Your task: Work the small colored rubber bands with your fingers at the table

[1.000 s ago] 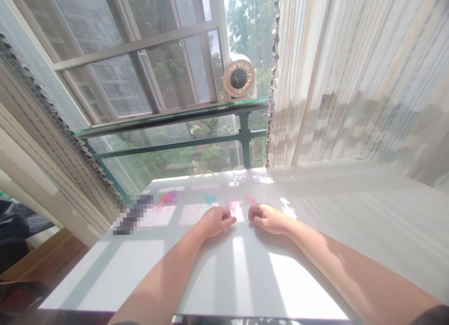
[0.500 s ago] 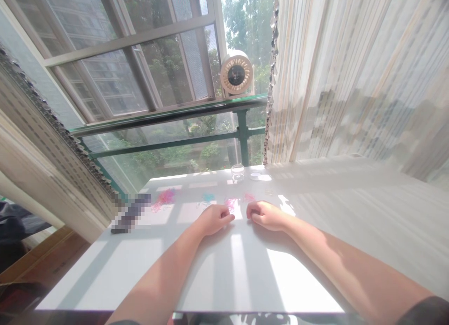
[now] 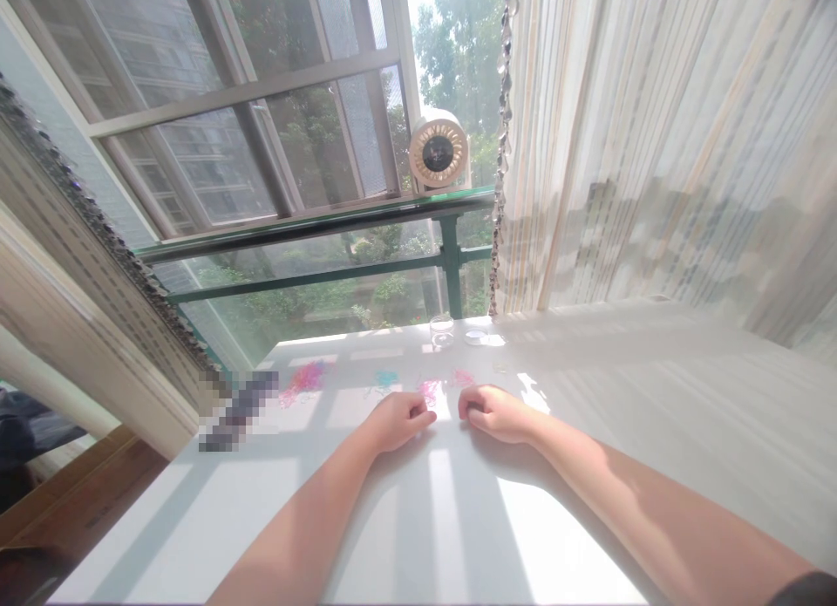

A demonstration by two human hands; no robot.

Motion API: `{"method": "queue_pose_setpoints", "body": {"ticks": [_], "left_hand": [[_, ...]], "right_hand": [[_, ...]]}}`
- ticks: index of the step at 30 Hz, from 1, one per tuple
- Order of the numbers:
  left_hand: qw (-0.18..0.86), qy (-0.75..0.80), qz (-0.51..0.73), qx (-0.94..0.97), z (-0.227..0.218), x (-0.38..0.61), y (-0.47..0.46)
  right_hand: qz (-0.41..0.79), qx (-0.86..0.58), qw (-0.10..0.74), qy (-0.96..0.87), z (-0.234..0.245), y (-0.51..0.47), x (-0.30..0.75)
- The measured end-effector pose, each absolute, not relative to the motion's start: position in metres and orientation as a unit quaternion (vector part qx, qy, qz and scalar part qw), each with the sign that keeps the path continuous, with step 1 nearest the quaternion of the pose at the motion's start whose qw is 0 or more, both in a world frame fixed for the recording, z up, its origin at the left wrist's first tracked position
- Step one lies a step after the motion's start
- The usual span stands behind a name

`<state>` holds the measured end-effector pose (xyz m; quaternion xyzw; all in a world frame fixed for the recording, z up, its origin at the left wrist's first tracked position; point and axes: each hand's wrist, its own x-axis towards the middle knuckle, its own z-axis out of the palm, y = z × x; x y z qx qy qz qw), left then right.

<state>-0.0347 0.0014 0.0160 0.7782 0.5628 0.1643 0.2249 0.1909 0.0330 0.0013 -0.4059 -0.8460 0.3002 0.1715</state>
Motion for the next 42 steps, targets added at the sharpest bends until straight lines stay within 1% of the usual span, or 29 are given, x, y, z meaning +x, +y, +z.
{"method": "queue_pose_setpoints", "body": {"ticks": [7,35,42], "left_hand": [[0.247,0.568,0.161,0.769,0.0181,-0.0338,-0.0001],[0.246,0.555,0.161,0.778,0.0125,-0.0382,0.0037],[0.265,0.556,0.160,0.772,0.0135,-0.0378,0.0031]], "right_hand": [[0.304,-0.397,0.176,-0.848,0.0031,0.0317,0.1906],[0.303,-0.400,0.176,-0.847,0.0049,0.0313,0.1905],[0.299,-0.400,0.175,-0.849,0.0037,0.0323,0.1912]]}}
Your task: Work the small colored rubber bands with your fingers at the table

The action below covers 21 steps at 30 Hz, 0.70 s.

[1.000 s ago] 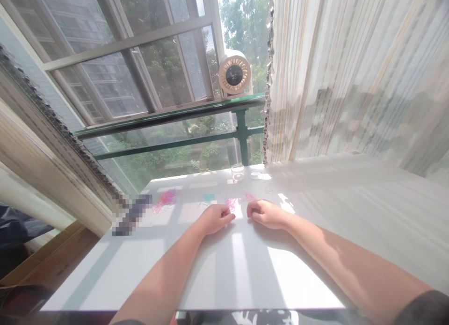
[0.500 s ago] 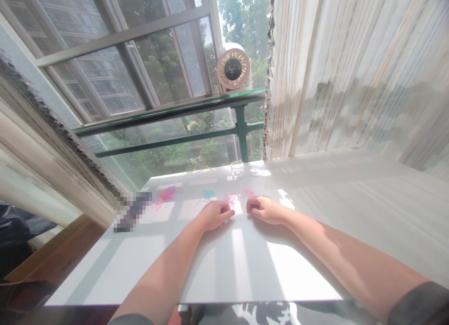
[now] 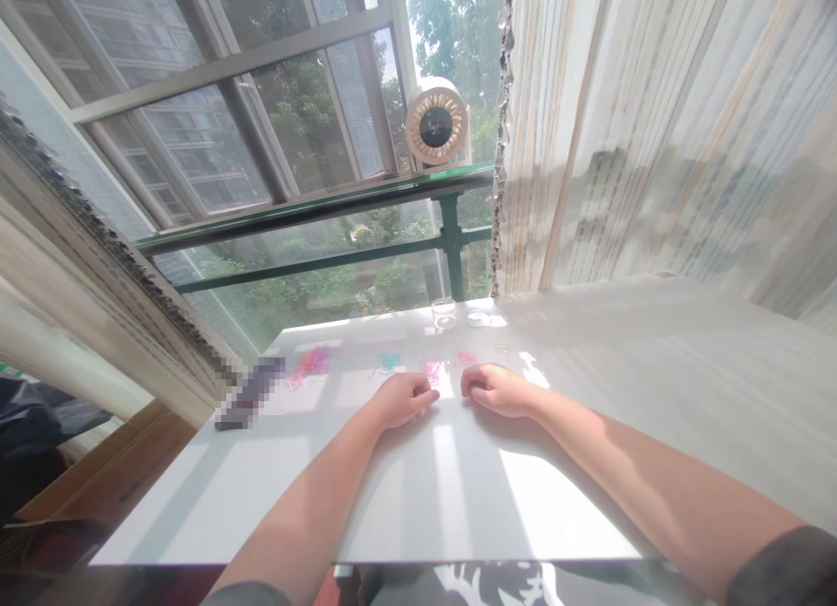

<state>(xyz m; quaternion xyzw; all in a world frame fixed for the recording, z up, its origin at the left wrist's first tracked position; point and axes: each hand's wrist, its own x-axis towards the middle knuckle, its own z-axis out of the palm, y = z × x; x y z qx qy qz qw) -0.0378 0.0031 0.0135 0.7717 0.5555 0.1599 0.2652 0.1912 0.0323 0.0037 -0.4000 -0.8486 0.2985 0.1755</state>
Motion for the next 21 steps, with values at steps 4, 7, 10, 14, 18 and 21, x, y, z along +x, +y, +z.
{"method": "queue_pose_setpoints", "body": {"ticks": [4,7,10,14,18,21], "left_hand": [[0.269,0.554,0.165,0.770,0.0142,-0.0372,0.0031],[0.271,0.553,0.169,0.770,0.0146,-0.0369,0.0030],[0.270,0.553,0.168,0.771,0.0149,-0.0370,0.0029],[0.266,0.553,0.166,0.772,0.0144,-0.0372,0.0027],[0.273,0.554,0.169,0.769,0.0133,-0.0368,0.0028],[0.277,0.552,0.169,0.768,0.0132,-0.0364,0.0031]], "right_hand": [[0.301,-0.396,0.174,-0.850,0.0038,0.0322,0.1911],[0.303,-0.394,0.175,-0.850,0.0039,0.0321,0.1910],[0.304,-0.393,0.178,-0.850,0.0041,0.0322,0.1909],[0.307,-0.393,0.177,-0.849,0.0044,0.0323,0.1907],[0.307,-0.392,0.180,-0.848,0.0052,0.0317,0.1907],[0.306,-0.392,0.182,-0.849,0.0057,0.0311,0.1907]]}}
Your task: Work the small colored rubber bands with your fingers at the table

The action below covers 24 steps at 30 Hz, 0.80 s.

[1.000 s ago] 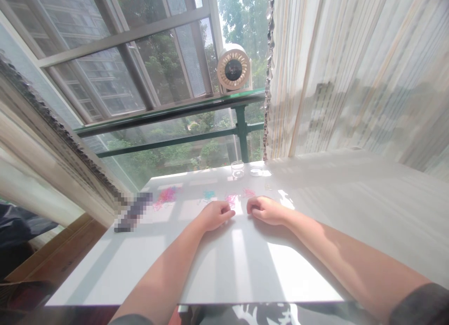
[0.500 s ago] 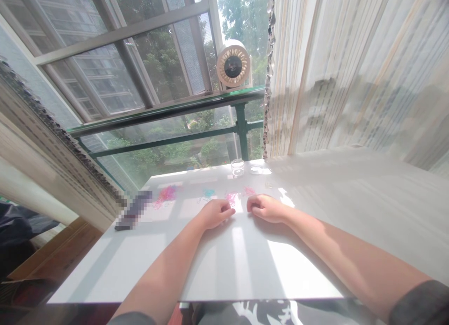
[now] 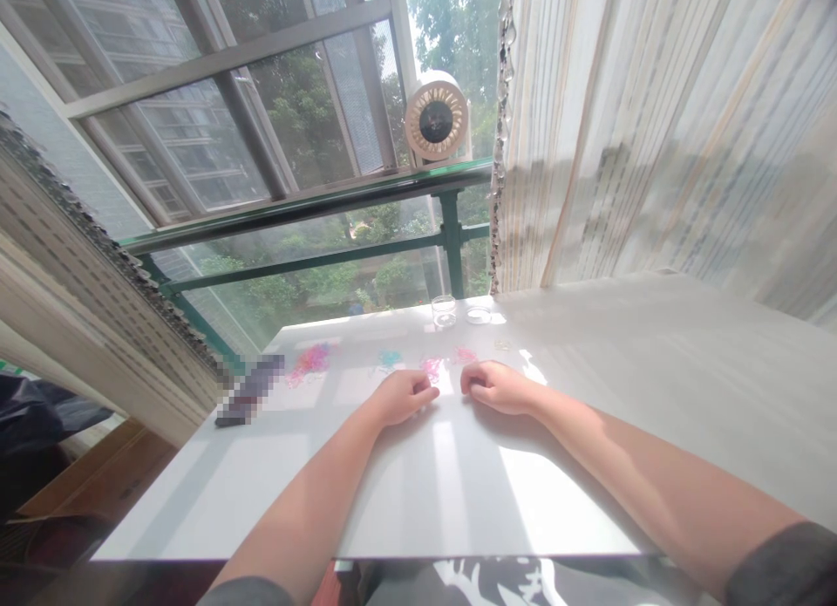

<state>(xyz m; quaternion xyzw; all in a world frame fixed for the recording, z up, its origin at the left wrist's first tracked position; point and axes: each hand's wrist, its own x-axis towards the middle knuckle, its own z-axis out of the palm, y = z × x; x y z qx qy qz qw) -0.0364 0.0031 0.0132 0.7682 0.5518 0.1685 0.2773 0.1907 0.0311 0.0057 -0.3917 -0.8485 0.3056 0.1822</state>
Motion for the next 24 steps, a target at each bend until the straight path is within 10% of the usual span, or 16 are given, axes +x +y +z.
{"method": "queue_pose_setpoints", "body": {"ticks": [24], "left_hand": [[0.263,0.545,0.184,0.774,0.0113,-0.0366,0.0046]], "right_hand": [[0.305,-0.377,0.198,-0.852,0.0012,0.0335,0.1911]]}}
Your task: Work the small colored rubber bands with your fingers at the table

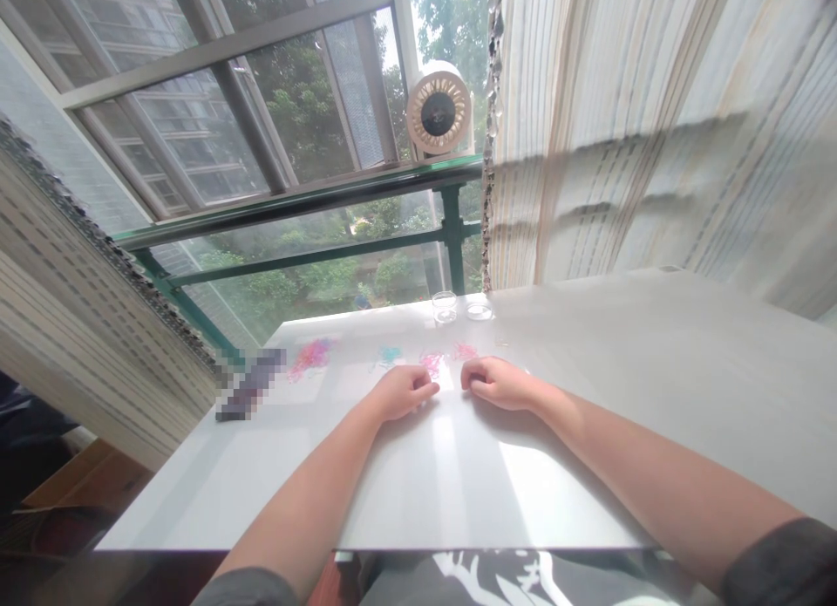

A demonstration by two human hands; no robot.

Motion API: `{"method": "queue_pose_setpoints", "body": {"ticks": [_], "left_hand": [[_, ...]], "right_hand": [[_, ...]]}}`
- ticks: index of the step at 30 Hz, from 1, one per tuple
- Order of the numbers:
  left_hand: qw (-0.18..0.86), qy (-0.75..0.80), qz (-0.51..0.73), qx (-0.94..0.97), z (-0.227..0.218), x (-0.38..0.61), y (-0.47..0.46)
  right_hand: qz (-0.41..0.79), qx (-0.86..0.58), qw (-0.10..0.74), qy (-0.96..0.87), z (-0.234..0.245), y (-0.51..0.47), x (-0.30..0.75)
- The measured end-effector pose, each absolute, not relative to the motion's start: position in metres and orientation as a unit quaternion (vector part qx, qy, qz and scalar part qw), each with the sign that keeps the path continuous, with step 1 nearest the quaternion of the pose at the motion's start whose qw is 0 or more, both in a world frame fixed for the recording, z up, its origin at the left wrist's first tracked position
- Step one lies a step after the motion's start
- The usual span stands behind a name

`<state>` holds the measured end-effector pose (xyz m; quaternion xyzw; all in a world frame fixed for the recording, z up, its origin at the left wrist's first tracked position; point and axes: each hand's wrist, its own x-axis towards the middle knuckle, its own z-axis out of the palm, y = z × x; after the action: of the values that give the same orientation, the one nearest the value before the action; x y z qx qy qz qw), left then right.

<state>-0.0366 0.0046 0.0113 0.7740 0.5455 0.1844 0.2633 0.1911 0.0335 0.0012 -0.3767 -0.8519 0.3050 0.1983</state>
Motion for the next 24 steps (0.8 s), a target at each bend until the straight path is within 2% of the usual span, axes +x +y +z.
{"method": "queue_pose_setpoints", "body": {"ticks": [24], "left_hand": [[0.274,0.542,0.178,0.774,0.0128,-0.0368,0.0045]], "right_hand": [[0.301,-0.380,0.196,-0.852,0.0034,0.0323,0.1902]]}}
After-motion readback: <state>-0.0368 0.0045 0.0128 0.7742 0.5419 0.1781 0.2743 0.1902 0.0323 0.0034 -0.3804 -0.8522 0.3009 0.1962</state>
